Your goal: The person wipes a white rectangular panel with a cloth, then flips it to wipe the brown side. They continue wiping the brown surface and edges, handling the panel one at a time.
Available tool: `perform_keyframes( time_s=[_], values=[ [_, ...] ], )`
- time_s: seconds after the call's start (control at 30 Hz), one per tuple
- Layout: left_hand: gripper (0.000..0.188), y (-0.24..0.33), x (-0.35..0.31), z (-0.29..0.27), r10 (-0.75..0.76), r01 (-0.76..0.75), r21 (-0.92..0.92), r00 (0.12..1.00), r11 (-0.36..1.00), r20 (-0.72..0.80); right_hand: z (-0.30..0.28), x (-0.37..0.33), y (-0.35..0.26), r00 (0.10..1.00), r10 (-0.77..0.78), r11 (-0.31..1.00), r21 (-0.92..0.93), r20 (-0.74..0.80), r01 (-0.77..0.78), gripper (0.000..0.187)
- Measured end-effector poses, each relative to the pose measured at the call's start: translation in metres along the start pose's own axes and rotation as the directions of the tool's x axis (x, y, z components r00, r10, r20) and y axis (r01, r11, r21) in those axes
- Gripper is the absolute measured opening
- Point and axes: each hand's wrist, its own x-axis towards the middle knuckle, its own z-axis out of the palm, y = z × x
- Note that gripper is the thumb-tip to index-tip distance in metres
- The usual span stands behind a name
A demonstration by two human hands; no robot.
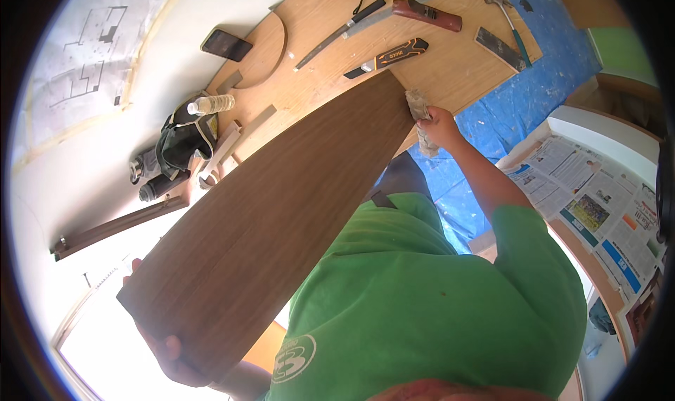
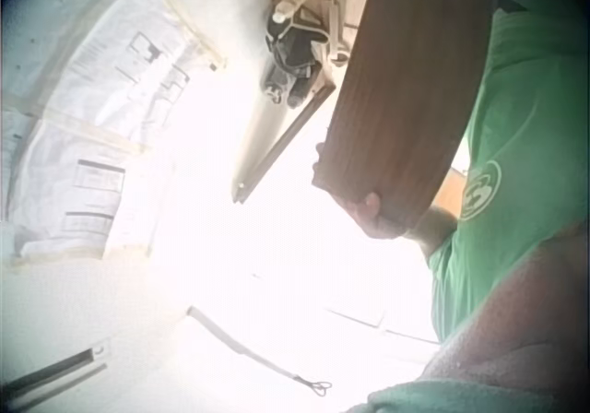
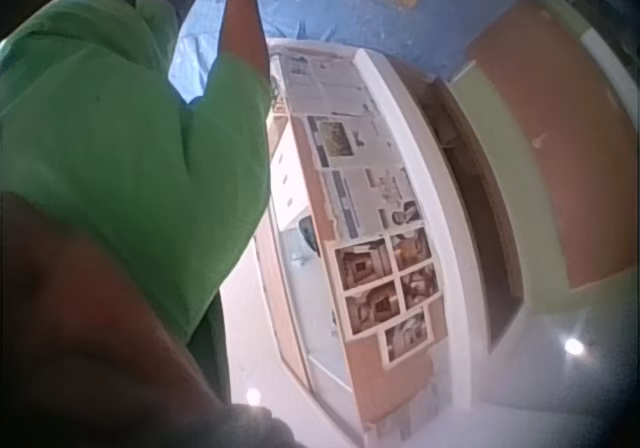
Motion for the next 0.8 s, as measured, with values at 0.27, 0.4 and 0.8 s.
perform_keyframes(
  time_s=[0.27, 0.4, 0.8],
  values=[
    [0.102, 0.002, 0.002, 0.001, -0.016, 0.016, -0.081, 1.0, 0.997, 0.004, 0.005, 0.031, 0.032, 1.0, -0.005, 1.0, -0.026, -0.007, 0.005, 0.023],
    [0.101, 0.0, 0.006, 0.009, 0.012, -0.015, -0.084, 0.999, 0.996, -0.037, -0.008, 0.005, -0.015, 1.0, 0.031, 0.995, -0.097, -0.002, -0.031, 0.022],
    [0.102, 0.001, 0.007, 0.011, -0.006, 0.002, -0.131, 0.999, 0.991, -0.031, -0.004, 0.01, -0.003, 1.0, 0.006, 0.994, -0.108, 0.008, -0.005, 0.024]
  ],
)
